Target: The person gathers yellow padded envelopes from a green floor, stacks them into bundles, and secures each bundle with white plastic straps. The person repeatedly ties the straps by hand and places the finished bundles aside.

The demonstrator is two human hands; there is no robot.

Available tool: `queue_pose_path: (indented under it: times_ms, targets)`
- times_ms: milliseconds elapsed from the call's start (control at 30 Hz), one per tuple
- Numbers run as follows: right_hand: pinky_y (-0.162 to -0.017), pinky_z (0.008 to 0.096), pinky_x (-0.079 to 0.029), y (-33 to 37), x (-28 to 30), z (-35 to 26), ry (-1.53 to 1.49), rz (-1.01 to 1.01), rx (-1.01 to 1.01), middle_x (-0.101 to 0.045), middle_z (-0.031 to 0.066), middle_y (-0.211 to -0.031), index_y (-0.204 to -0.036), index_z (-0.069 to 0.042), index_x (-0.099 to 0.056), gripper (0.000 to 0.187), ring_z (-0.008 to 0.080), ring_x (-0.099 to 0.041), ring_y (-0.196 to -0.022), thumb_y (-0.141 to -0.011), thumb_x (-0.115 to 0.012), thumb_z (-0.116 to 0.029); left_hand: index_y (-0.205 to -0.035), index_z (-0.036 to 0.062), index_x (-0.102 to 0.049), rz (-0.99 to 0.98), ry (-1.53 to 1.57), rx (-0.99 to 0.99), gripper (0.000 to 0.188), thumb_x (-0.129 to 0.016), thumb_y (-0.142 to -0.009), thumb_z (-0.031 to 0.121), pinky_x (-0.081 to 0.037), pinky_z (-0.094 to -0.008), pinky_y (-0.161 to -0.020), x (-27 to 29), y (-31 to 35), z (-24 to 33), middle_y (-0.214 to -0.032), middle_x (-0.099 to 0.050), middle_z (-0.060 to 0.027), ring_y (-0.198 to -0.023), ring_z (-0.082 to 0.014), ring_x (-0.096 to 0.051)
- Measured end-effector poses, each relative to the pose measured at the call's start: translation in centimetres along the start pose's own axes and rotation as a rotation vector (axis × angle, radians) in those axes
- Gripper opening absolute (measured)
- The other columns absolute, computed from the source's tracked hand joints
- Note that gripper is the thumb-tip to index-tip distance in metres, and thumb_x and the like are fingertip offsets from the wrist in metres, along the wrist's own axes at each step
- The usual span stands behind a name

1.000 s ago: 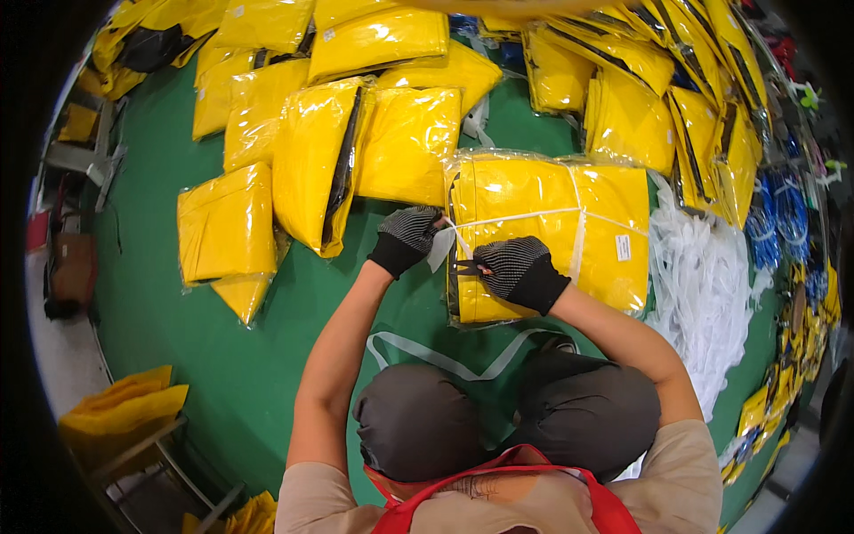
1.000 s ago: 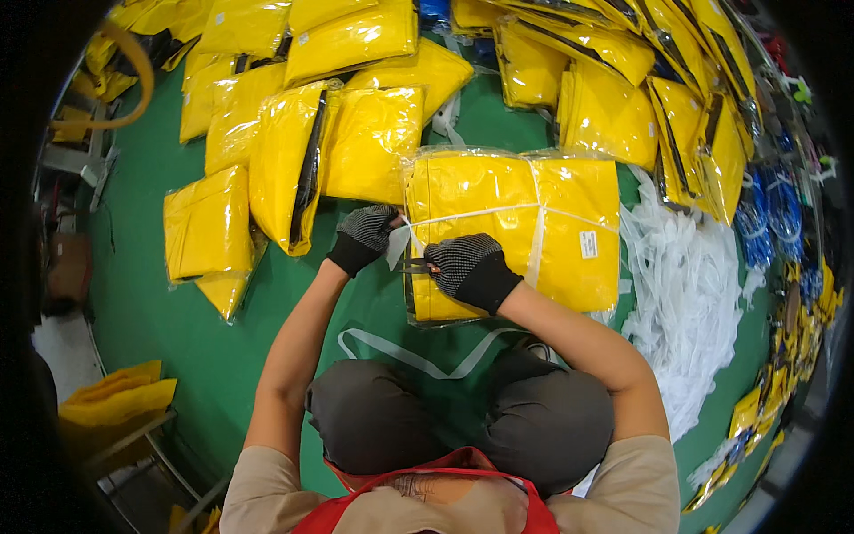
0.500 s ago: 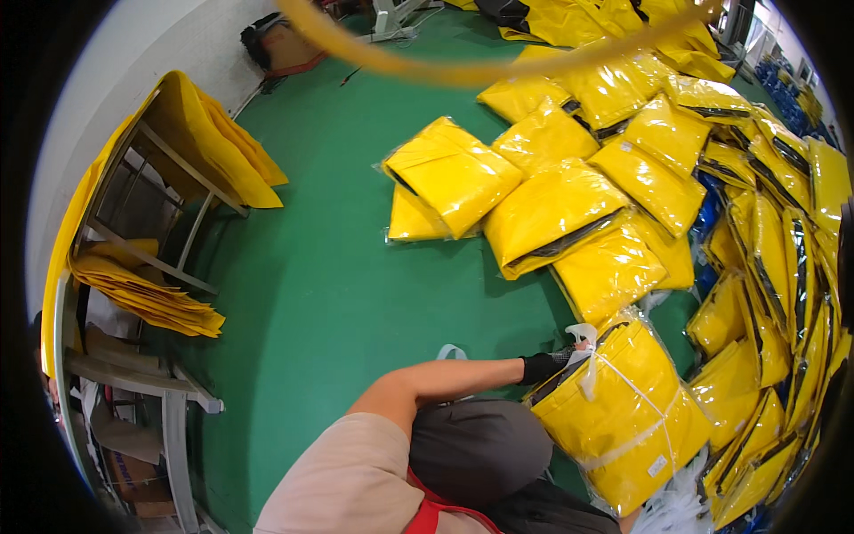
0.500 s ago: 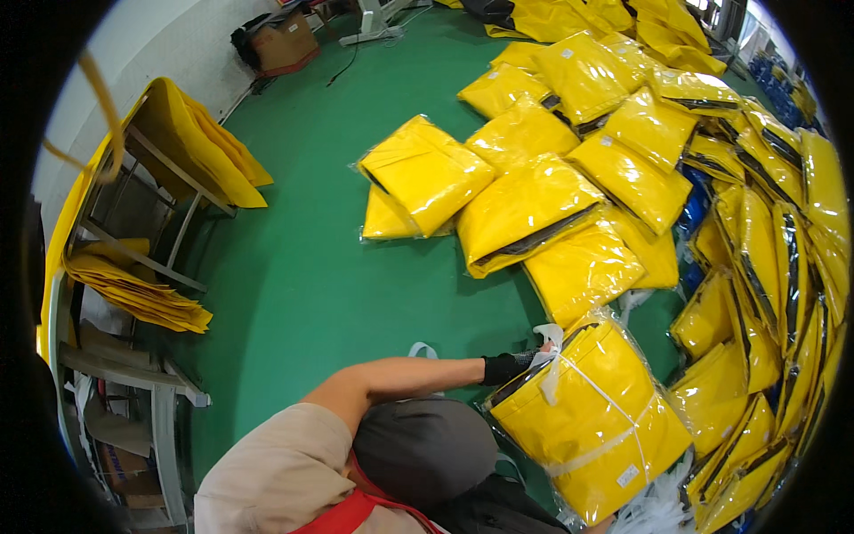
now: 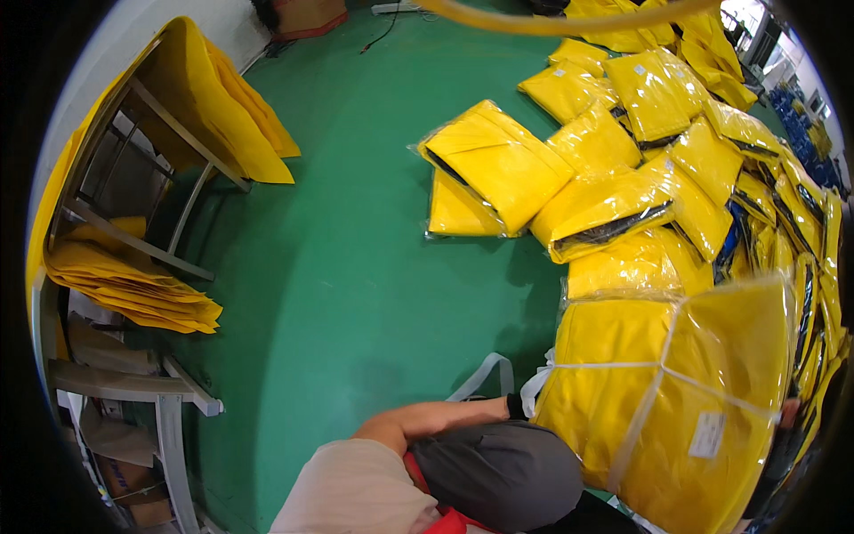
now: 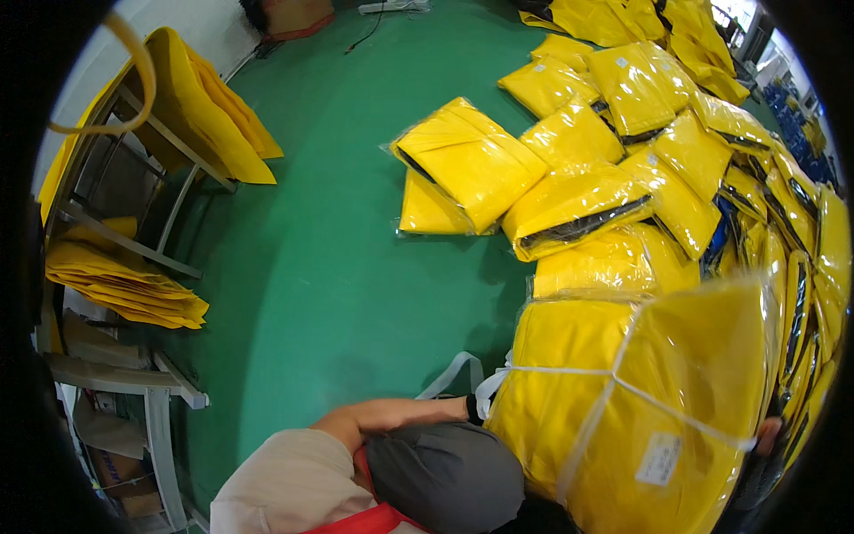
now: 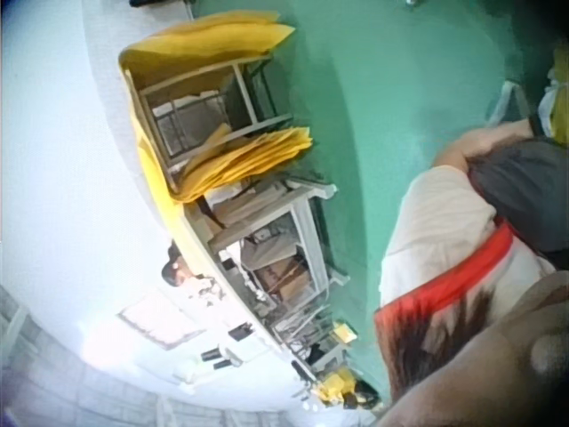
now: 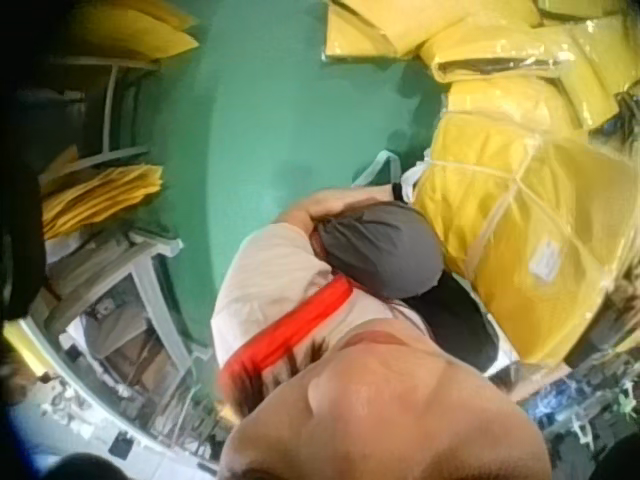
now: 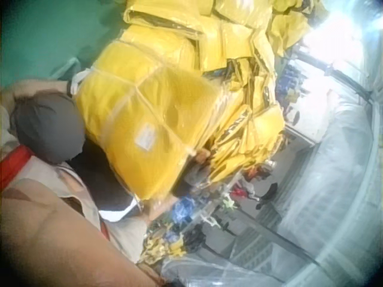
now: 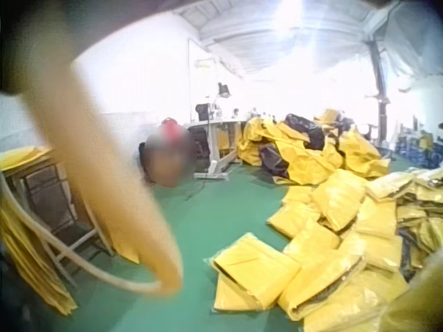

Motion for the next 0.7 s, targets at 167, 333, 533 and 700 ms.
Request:
queue_pose_path:
  times_ms: [167, 333, 533, 700]
  targets:
    - [-0.071, 0.0347, -0.048, -13.7, 6.9, -12.7, 0.153, 0.196, 0.623, -0.061, 0.0167, -0.086, -0.093, -0.001, -0.059, 0.024, 0.0289, -0.06, -0.078, -0.09, -0.047, -0.022, -0.113, 0.0058, -0.048, 0.08, -0.101, -0.088, 0.044, -0.044, -0.089, 0.042, -0.039, -0.0257, -0.083, 2.4, 5.3, 1.7, -0.107, -0.053, -0.0074, -0.091, -0.0166, -0.049]
    - [-0.077, 0.0362, -0.046, -25.5, 6.0, -23.2, -0.102, -0.288, 0.478, -0.061, 0.0189, -0.087, -0.096, -0.002, -0.06, 0.028, 0.034, -0.058, -0.084, -0.092, -0.043, -0.024, -0.115, 0.0043, -0.047, 0.227, -0.622, -0.233, 0.043, -0.045, -0.088, 0.038, -0.038, -0.0278, -0.086, 4.4, 10.1, 8.4, -0.109, -0.053, -0.0095, -0.094, -0.0192, -0.049]
    - [-0.091, 0.0386, -0.04, -22.0, -3.7, -19.8, -0.34, -0.273, 0.514, -0.054, 0.0222, -0.111, -0.119, 0.0, -0.048, 0.034, 0.0346, -0.052, -0.103, -0.091, -0.041, -0.018, -0.117, 0.0025, -0.046, 0.687, -1.504, -0.733, 0.043, -0.047, -0.088, 0.034, -0.037, -0.0303, -0.088, 7.7, 24.2, 27.7, -0.112, -0.052, -0.0119, -0.098, -0.0223, -0.049]
    - [-0.076, 0.0392, -0.042, -11.5, -17.5, -28.7, -1.103, -0.259, -0.035, -0.056, 0.0191, -0.086, -0.092, 0.0, -0.053, 0.035, 0.0327, -0.054, -0.084, -0.095, -0.035, -0.029, -0.119, 0.001, -0.045, 1.171, -2.024, -0.729, 0.044, -0.049, -0.088, 0.031, -0.036, -0.0325, -0.09, 13.0, 33.1, 42.6, -0.114, -0.052, -0.0139, -0.102, -0.0248, -0.049]
Point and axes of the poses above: each hand's wrist, its own y-axis away from the middle knuckle, its own x-axis out of the back of the hand, z = x × y, the point moved 5 cm from there along -y, towards the middle knuckle
